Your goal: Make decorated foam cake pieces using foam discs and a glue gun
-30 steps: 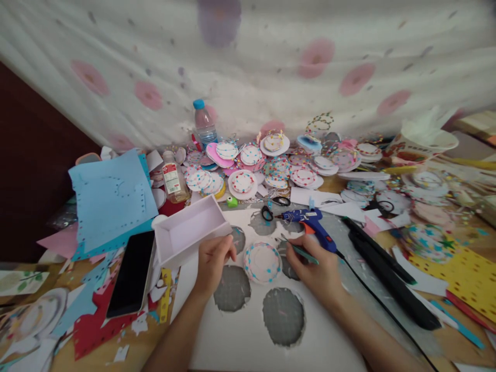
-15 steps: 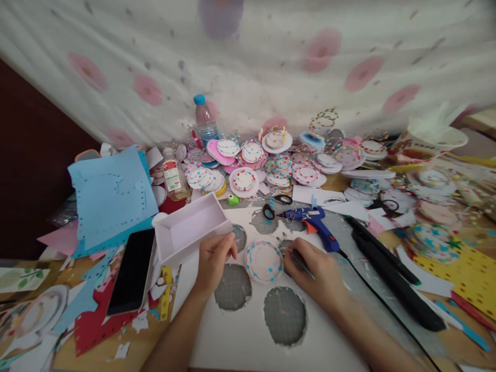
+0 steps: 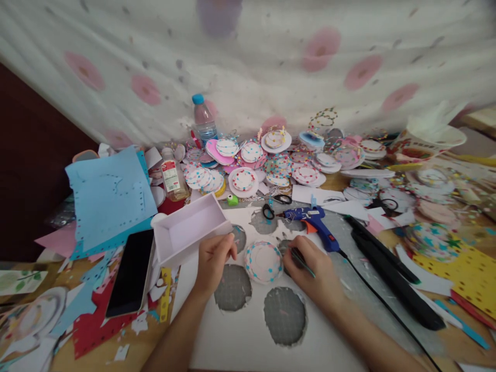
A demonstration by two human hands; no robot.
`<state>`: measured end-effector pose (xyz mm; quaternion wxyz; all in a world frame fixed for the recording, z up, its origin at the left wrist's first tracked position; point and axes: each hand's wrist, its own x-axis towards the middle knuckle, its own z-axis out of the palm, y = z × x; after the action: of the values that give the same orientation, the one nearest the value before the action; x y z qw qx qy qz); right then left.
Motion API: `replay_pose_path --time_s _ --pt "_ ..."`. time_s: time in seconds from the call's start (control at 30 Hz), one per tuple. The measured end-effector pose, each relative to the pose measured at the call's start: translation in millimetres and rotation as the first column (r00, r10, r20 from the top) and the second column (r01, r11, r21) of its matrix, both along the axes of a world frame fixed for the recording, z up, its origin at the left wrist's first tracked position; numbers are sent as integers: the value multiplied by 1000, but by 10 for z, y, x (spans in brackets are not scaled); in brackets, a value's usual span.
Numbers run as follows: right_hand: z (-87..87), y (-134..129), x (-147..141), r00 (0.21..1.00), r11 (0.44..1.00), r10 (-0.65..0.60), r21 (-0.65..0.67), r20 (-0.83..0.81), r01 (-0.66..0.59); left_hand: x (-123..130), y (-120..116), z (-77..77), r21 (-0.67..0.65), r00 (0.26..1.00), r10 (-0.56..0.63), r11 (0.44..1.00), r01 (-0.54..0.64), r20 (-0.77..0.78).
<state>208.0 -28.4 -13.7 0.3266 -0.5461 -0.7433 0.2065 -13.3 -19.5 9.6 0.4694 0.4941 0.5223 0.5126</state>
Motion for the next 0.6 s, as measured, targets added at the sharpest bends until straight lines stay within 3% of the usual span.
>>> replay_pose_path --time_s 0.6 --pt "-141 49 29 995 993 87 74 54 -91 10 -9 -13 4 1000 6 1000 -6 -23"
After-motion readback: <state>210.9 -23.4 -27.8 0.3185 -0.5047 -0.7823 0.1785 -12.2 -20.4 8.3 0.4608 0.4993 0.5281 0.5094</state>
